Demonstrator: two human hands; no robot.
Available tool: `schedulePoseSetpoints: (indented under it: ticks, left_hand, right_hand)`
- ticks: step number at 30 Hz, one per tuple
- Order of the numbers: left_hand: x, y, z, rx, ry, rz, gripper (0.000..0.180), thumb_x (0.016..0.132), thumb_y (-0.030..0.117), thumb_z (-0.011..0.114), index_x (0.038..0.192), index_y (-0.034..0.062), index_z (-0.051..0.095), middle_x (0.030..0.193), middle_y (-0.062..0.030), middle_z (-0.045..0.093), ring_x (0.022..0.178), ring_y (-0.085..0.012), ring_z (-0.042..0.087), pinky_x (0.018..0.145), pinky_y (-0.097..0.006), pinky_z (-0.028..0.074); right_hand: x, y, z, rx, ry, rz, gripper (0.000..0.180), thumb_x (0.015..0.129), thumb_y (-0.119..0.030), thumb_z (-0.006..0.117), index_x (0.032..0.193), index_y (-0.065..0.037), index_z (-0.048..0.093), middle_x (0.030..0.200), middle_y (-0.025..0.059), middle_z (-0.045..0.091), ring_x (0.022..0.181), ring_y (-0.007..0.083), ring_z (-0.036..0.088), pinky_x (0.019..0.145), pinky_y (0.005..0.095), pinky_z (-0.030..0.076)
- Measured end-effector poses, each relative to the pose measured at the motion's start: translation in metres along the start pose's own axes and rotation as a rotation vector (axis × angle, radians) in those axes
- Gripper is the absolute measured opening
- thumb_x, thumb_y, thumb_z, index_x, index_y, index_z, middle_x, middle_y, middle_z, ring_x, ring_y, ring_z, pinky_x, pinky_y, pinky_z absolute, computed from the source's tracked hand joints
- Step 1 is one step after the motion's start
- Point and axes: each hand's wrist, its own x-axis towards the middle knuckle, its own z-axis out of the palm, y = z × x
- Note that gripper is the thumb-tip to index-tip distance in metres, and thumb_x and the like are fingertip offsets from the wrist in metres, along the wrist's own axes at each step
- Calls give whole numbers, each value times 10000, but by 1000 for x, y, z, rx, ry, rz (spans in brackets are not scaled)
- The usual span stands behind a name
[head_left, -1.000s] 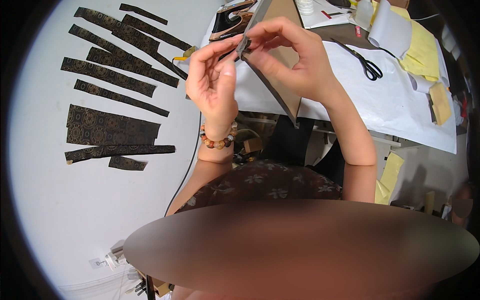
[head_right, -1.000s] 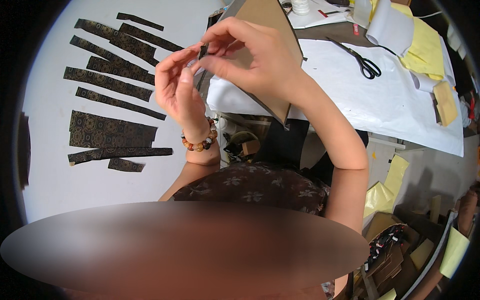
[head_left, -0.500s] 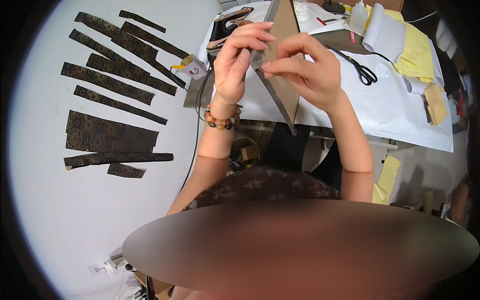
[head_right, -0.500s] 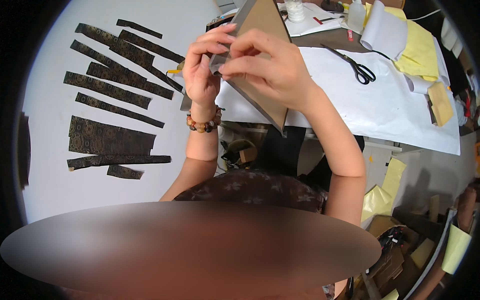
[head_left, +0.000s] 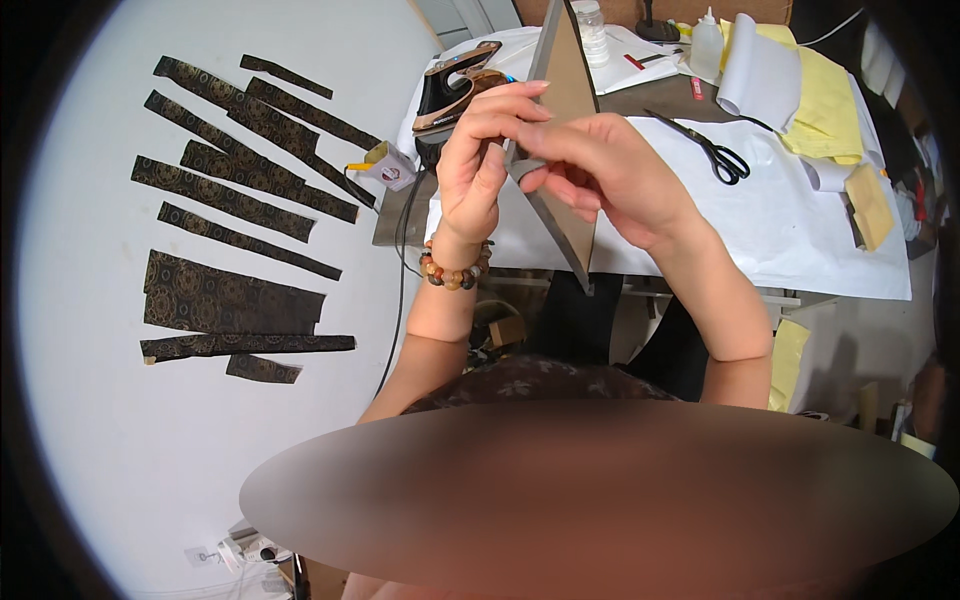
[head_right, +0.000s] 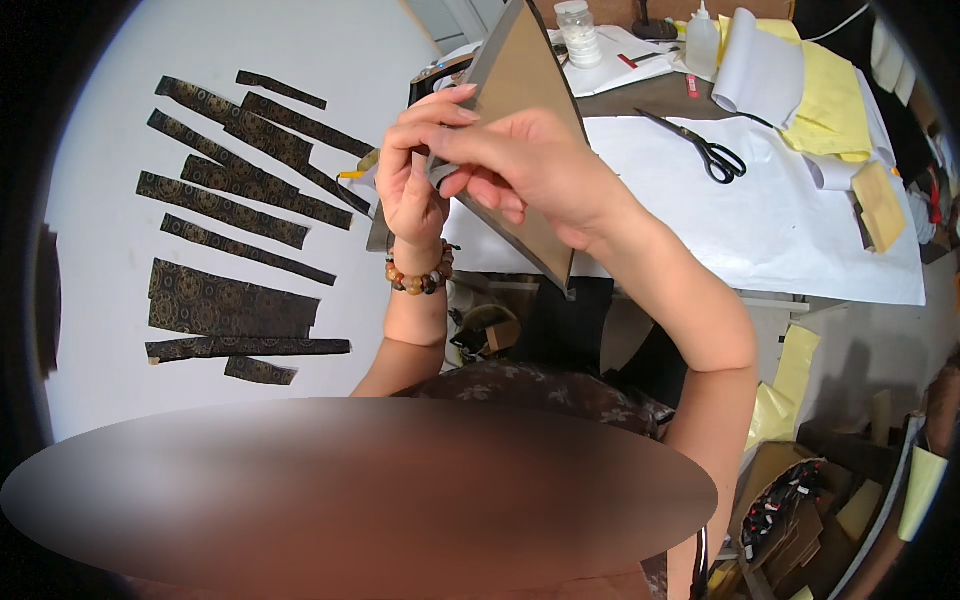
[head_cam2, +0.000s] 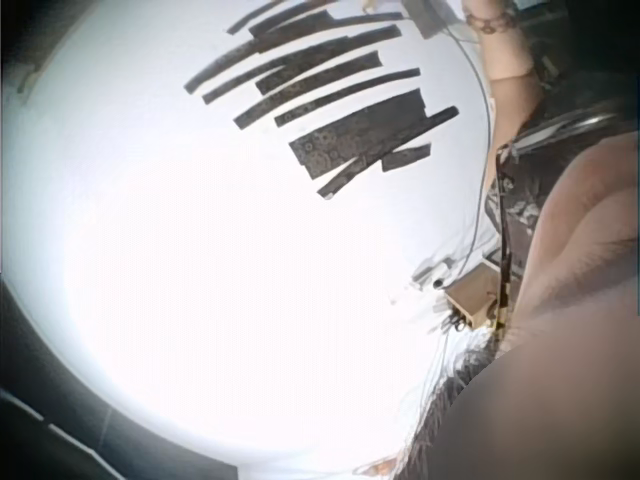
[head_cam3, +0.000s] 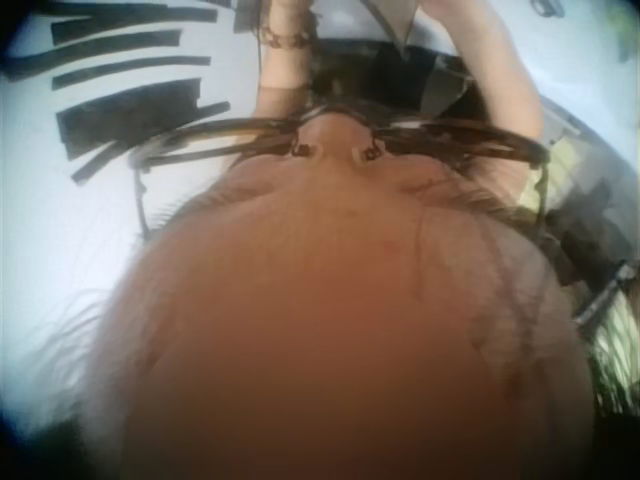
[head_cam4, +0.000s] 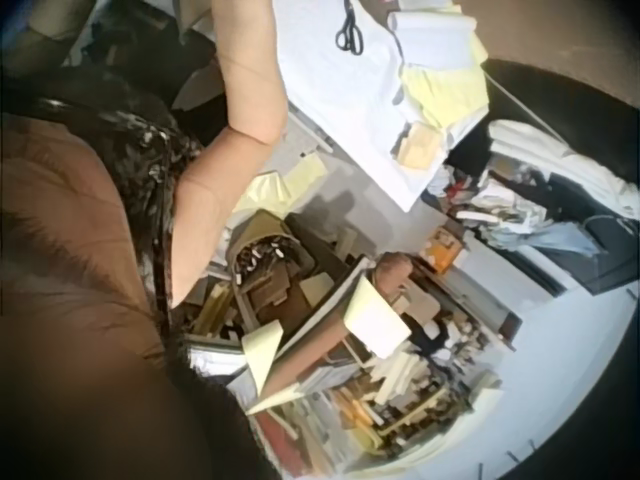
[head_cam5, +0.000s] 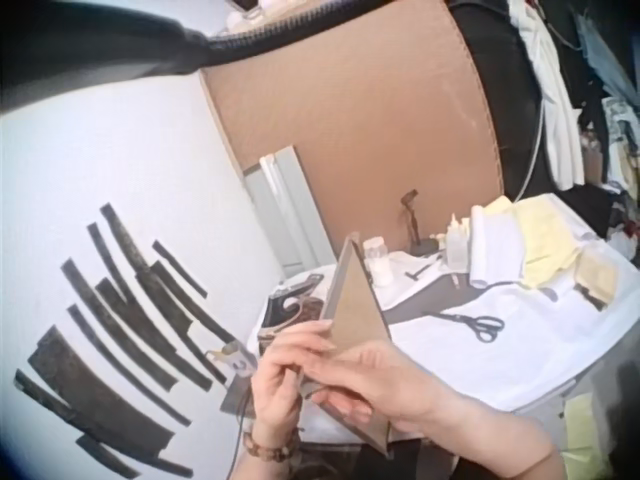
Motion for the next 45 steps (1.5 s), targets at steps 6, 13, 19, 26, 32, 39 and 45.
schedulePoseSetpoints:
  ticks: [6, 13, 19, 26, 32, 39, 45]
  left_hand:
    - [2, -5, 5, -65, 12, 19, 299, 1052, 268, 470, 1032, 8, 616, 1139, -179, 661, 1229, -392, 583, 1011, -496, 466]
    - [1, -19, 5, -251, 67, 17, 356, 1042, 310, 453, 960, 3, 613, 1050, -208, 671, 1165, -432, 606, 977, -518, 479]
    - [-4, -26, 6, -458, 143, -19, 340, 1009, 301, 451, 910, 16, 607, 953, -180, 647, 1107, -429, 609, 979, -525, 449]
    - [-3, -32, 5, -490, 173, -17, 326, 969, 327, 458, 865, 46, 588, 918, -158, 635, 1052, -388, 610, 956, -503, 446]
    - [-2, -33, 4, -513, 180, -7, 290, 972, 273, 453, 864, 42, 591, 925, -165, 639, 1049, -373, 609, 958, -481, 452]
    - [-1, -34, 3, -533, 167, 0, 276, 970, 245, 452, 876, 31, 597, 944, -174, 642, 1062, -373, 607, 970, -469, 450]
    - [-3, -33, 2, -497, 133, -15, 265, 956, 240, 451, 892, 29, 598, 980, -177, 640, 1089, -378, 600, 995, -474, 434]
  right_hand:
    - [-1, 8, 0, 127, 31, -23, 289, 955, -251, 690, 765, -33, 675, 577, -26, 529, 508, 48, 465, 507, 210, 354]
    - [6, 42, 5, 109, 25, -299, 142, 963, -117, 696, 890, 5, 690, 666, -41, 588, 588, -1, 501, 517, 189, 367]
    - [17, 67, 16, -51, 92, -595, 61, 924, -34, 713, 888, -2, 676, 709, -45, 583, 639, 11, 501, 572, 196, 417]
    - [27, 66, 8, -371, 153, -853, 107, 891, -18, 722, 813, -4, 650, 680, -15, 589, 607, 46, 527, 559, 223, 428]
    - [34, 65, 4, -427, 151, -936, 111, 875, -1, 724, 804, -5, 639, 672, 14, 600, 583, 75, 541, 548, 233, 433]
    - [33, 65, 2, -425, 157, -892, 118, 878, 1, 722, 803, -8, 632, 669, 0, 596, 576, 72, 533, 538, 231, 431]
    - [32, 65, -1, -433, 182, -890, 123, 876, -6, 725, 800, -13, 629, 669, -8, 599, 586, 55, 520, 544, 220, 424]
